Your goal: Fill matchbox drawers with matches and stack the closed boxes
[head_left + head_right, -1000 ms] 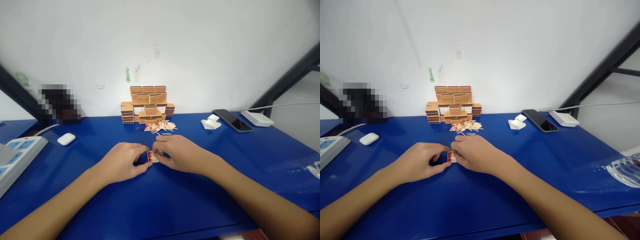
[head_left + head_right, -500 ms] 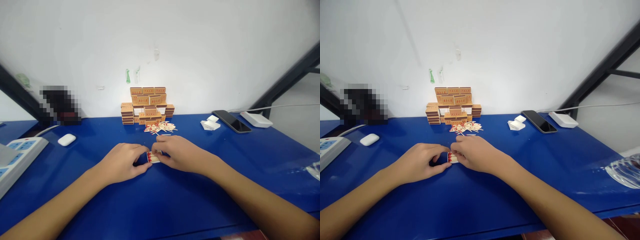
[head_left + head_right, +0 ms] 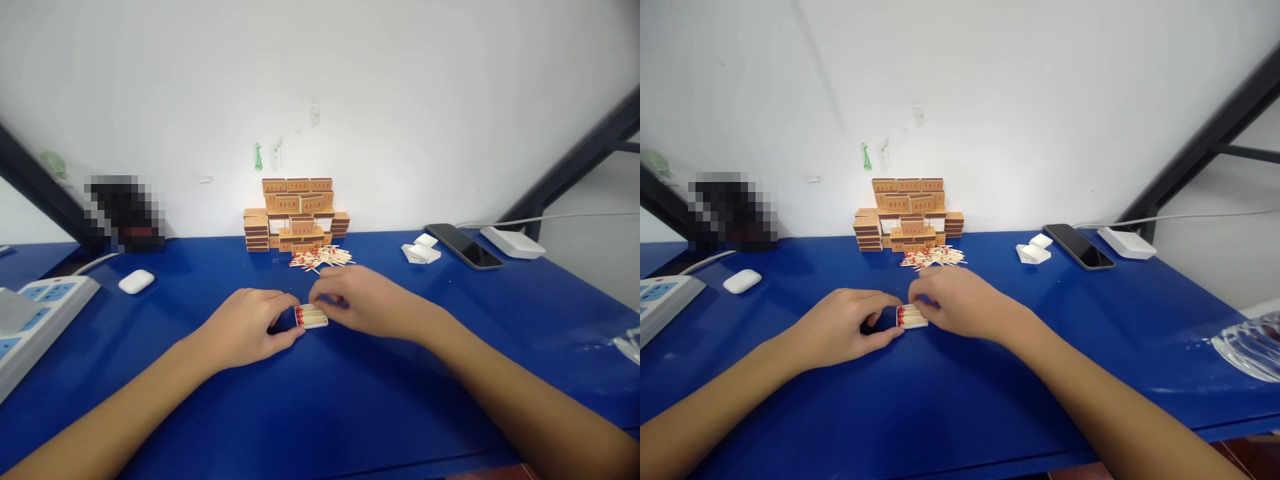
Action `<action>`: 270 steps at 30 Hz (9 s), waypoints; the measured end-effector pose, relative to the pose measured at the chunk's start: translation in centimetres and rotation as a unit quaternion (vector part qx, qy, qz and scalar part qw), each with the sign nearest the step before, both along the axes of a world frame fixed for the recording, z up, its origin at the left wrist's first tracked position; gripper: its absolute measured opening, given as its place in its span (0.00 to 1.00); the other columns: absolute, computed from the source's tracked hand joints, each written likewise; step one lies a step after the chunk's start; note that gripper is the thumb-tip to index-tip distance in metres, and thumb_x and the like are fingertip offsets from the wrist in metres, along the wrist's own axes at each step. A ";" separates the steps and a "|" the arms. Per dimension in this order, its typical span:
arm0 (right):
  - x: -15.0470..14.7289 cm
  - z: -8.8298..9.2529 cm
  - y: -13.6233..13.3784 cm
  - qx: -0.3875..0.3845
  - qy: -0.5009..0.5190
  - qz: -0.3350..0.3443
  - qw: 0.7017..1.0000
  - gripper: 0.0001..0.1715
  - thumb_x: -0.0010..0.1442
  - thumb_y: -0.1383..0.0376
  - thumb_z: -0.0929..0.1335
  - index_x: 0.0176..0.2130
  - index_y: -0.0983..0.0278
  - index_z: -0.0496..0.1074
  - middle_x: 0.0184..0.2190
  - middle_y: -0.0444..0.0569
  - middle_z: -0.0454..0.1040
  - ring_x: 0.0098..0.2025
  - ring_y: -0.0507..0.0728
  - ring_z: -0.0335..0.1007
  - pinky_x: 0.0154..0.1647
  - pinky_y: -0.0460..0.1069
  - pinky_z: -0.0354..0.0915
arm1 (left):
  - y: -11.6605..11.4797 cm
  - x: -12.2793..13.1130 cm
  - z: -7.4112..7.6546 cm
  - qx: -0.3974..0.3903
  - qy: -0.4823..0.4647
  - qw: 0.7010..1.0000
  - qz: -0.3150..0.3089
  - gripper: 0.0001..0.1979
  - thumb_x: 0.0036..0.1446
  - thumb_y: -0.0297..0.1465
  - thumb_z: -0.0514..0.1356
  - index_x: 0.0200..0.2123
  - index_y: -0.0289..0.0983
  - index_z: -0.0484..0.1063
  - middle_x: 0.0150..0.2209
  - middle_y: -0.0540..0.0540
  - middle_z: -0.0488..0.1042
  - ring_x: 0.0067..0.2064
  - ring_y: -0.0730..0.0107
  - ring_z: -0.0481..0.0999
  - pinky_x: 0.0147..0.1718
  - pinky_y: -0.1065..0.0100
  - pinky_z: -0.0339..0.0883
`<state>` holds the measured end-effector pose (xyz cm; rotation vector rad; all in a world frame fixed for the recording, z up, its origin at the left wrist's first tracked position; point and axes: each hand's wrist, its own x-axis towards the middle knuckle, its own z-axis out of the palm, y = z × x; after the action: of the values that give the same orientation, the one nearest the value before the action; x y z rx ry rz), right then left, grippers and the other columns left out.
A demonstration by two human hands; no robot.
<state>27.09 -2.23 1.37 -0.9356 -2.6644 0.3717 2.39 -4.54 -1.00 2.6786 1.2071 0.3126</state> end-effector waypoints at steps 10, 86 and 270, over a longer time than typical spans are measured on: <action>2.3 -1.1 3.6 0.032 -0.014 -0.234 0.972 0.07 0.62 0.67 0.69 0.31 0.62 0.75 0.28 0.44 0.74 0.28 0.53 0.64 0.31 0.49 0.52 | -0.1 0.0 0.1 0.022 -0.017 1.000 -0.005 0.14 0.67 0.40 0.62 0.51 0.41 0.78 0.29 0.53 0.74 0.27 0.70 0.72 0.28 0.68 0.60; 4.0 0.0 13.6 -0.180 0.344 -0.480 0.787 0.19 0.58 0.57 0.76 0.27 0.63 0.68 0.18 0.39 0.59 0.22 0.50 0.53 0.22 0.48 0.51 | 0.0 -0.6 -0.2 0.022 -0.045 0.999 0.018 0.17 0.66 0.42 0.62 0.53 0.40 0.77 0.27 0.52 0.74 0.27 0.68 0.74 0.27 0.67 0.60; 2.2 -0.4 2.2 -0.263 0.284 -0.117 0.915 0.22 0.57 0.57 0.79 0.49 0.60 0.76 0.33 0.45 0.79 0.32 0.54 0.73 0.21 0.46 0.73 | 3.7 -2.9 0.1 -0.224 -0.332 0.910 0.106 0.22 0.58 0.44 0.72 0.49 0.36 0.84 0.41 0.43 0.86 0.32 0.70 0.79 0.36 0.69 0.75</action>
<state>29.31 0.01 0.93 -1.0666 -1.9202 1.1442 -0.51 -0.88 -0.90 1.8179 1.1543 0.7922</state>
